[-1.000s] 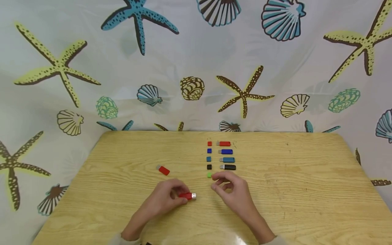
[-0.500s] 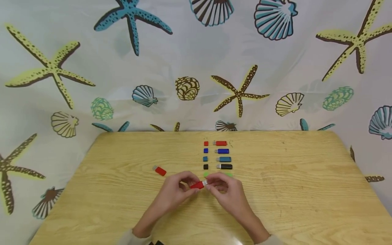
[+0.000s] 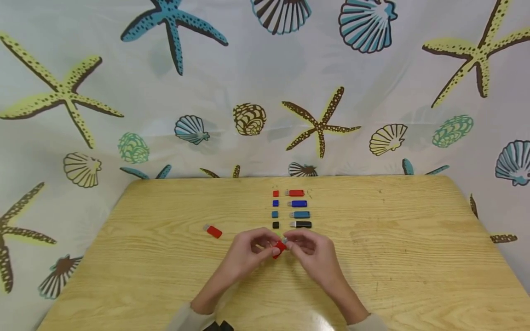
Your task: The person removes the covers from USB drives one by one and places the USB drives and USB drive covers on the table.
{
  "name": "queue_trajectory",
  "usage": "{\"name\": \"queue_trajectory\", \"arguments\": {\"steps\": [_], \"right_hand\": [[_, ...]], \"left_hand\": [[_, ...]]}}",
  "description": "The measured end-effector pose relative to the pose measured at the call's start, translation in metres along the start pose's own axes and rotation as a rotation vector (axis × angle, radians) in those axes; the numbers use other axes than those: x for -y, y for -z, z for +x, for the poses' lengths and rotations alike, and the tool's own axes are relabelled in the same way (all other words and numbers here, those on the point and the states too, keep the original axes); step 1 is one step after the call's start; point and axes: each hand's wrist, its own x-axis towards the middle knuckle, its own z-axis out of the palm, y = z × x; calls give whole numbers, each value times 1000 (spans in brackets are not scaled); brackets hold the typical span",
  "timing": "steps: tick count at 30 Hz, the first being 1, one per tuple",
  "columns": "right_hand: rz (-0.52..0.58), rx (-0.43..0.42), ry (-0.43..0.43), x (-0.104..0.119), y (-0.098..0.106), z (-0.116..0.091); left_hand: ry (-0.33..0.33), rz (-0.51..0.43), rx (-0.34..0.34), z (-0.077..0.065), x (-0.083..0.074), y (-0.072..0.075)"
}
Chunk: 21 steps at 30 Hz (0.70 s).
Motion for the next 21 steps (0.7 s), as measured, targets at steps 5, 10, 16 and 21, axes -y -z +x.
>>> {"name": "queue_trajectory", "arguments": {"steps": [5, 10, 16, 21], "right_hand": [[-6, -44, 2, 2, 4, 2], [27, -62, 17, 2, 7, 2], [37, -73, 25, 0, 6, 1], [38, -61, 16, -1, 5, 1]], "left_hand": [[4, -24, 21, 5, -2, -2], [2, -66, 38, 9, -3, -2], [28, -157, 58, 12, -4, -2], [33, -216, 75, 12, -3, -1]]}}
